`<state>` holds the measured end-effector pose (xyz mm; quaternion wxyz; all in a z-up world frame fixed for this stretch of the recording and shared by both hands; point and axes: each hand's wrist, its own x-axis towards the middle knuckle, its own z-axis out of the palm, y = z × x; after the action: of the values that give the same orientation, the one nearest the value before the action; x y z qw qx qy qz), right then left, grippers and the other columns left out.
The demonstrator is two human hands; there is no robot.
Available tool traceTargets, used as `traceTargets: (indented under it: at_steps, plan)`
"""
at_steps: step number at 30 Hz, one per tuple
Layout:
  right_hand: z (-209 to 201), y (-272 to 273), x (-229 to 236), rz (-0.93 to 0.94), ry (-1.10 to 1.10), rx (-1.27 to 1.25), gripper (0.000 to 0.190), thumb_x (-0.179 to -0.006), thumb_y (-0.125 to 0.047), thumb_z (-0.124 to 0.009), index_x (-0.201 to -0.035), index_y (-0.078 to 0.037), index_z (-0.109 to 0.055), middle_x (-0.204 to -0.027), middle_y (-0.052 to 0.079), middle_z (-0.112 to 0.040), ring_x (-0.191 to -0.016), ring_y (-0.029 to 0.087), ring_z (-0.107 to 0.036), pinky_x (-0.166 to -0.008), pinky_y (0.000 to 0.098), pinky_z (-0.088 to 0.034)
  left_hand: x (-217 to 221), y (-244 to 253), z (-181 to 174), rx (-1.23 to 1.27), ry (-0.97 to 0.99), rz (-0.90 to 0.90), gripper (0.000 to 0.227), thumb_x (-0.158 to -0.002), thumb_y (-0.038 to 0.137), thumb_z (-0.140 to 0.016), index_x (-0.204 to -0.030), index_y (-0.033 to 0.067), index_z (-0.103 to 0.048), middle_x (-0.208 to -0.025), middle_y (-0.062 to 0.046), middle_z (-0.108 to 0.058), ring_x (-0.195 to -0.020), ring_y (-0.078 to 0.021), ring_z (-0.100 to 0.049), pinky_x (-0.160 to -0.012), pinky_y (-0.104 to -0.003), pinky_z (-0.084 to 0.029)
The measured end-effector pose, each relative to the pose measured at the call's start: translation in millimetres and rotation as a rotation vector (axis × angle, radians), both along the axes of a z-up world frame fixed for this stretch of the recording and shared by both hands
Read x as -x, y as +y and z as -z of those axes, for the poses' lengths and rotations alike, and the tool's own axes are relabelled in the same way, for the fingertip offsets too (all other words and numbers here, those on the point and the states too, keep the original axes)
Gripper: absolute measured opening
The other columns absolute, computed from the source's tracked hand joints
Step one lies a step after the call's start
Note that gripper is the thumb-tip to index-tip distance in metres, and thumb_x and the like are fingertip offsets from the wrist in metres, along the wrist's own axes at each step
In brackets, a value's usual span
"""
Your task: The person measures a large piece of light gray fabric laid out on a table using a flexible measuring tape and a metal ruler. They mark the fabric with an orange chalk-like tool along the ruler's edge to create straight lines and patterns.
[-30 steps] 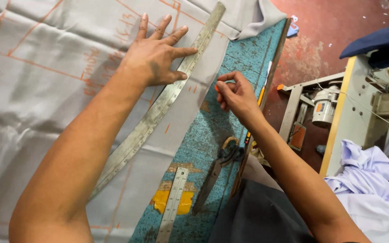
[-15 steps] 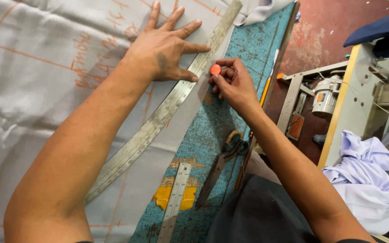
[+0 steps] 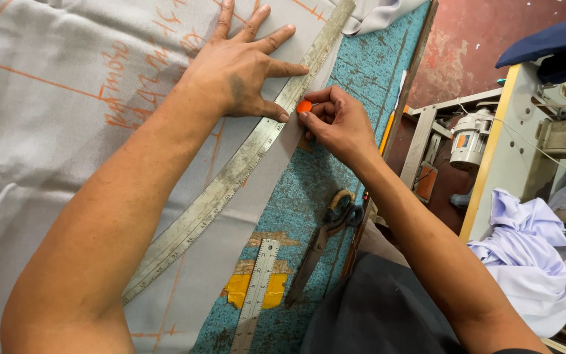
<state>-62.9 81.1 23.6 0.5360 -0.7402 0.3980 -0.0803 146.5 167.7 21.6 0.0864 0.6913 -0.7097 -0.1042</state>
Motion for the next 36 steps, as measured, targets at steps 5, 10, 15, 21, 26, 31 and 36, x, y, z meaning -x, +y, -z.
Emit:
traceTargets:
  at_steps: [5, 10, 15, 21, 26, 31, 36]
  plan:
    - [-11, 2, -6, -0.038, 0.086, 0.117, 0.019, -0.092, -0.012, -0.071, -0.109, -0.007, -0.065, -0.069, -0.001, -0.071, -0.063, 0.008, -0.068, -0.063, 0.0248, -0.053, 1, -2, 1, -0.004, -0.019, -0.013, 0.086, -0.067, 0.084, -0.064, -0.146, 0.0538, -0.048, -0.167, -0.008, -0.031, -0.155, -0.0423, -0.011, -0.113, -0.076, 0.002]
    - [-32, -16, -25, -0.007, 0.22, 0.146, 0.017, -0.096, -0.006, -0.07, -0.112, -0.007, -0.063, -0.079, 0.003, -0.076, -0.07, 0.011, -0.076, -0.062, 0.0217, -0.061, 2, -4, 1, -0.016, -0.001, -0.037, 0.088, -0.062, 0.085, -0.067, -0.144, 0.0559, -0.049, -0.167, -0.006, -0.031, -0.155, -0.0406, -0.012, -0.114, -0.073, -0.002]
    - [-23, -67, -37, -0.036, 0.13, 0.203, 0.011, -0.1, 0.001, -0.064, -0.11, -0.003, -0.061, -0.083, 0.006, -0.076, -0.069, 0.01, -0.074, -0.055, 0.017, -0.058, 3, -4, -4, -0.073, 0.008, -0.077, 0.09, -0.06, 0.085, -0.07, -0.143, 0.0573, -0.049, -0.168, 0.0, -0.028, -0.155, -0.0361, -0.01, -0.116, -0.071, -0.007]
    - [3, -133, -44, -0.051, 0.091, 0.307, 0.009, -0.101, 0.001, -0.058, -0.108, -0.004, -0.061, -0.083, 0.007, -0.077, -0.066, 0.008, -0.074, -0.052, 0.0164, -0.059, 3, -8, 0, -0.064, -0.008, -0.065, 0.09, -0.058, 0.086, -0.071, -0.142, 0.0579, -0.05, -0.168, -0.002, -0.03, -0.156, -0.037, -0.008, -0.115, -0.073, -0.004]
    - [-6, -115, -40, -0.069, 0.066, 0.265, 0.011, -0.1, 0.002, -0.055, -0.11, -0.002, -0.057, -0.084, 0.009, -0.077, -0.066, 0.008, -0.073, -0.05, 0.0172, -0.055, 3, -8, -3, -0.093, 0.001, -0.078, 0.092, -0.057, 0.088, -0.07, -0.142, 0.0586, -0.049, -0.168, -0.001, -0.028, -0.156, -0.0329, -0.008, -0.116, -0.071, -0.007]
    - [-22, -58, -31, -0.069, 0.064, 0.17, 0.011, -0.102, 0.002, -0.058, -0.112, -0.001, -0.056, -0.088, 0.011, -0.076, -0.068, 0.01, -0.072, -0.055, 0.0177, -0.057, 4, -6, -7, -0.113, 0.011, -0.098, 0.095, -0.054, 0.085, -0.075, -0.142, 0.0584, -0.049, -0.169, 0.002, -0.027, -0.155, -0.0324, -0.013, -0.114, -0.067, -0.016]
    - [-26, 0, -19, -0.033, 0.161, 0.113, 0.011, -0.1, 0.004, -0.055, -0.109, -0.003, -0.057, -0.085, 0.013, -0.076, -0.069, 0.018, -0.074, -0.057, 0.0258, -0.061, 3, -7, -5, -0.07, 0.022, -0.09, 0.094, -0.054, 0.084, -0.077, -0.141, 0.0565, -0.053, -0.168, 0.0, -0.028, -0.153, -0.0337, -0.017, -0.112, -0.066, -0.019]
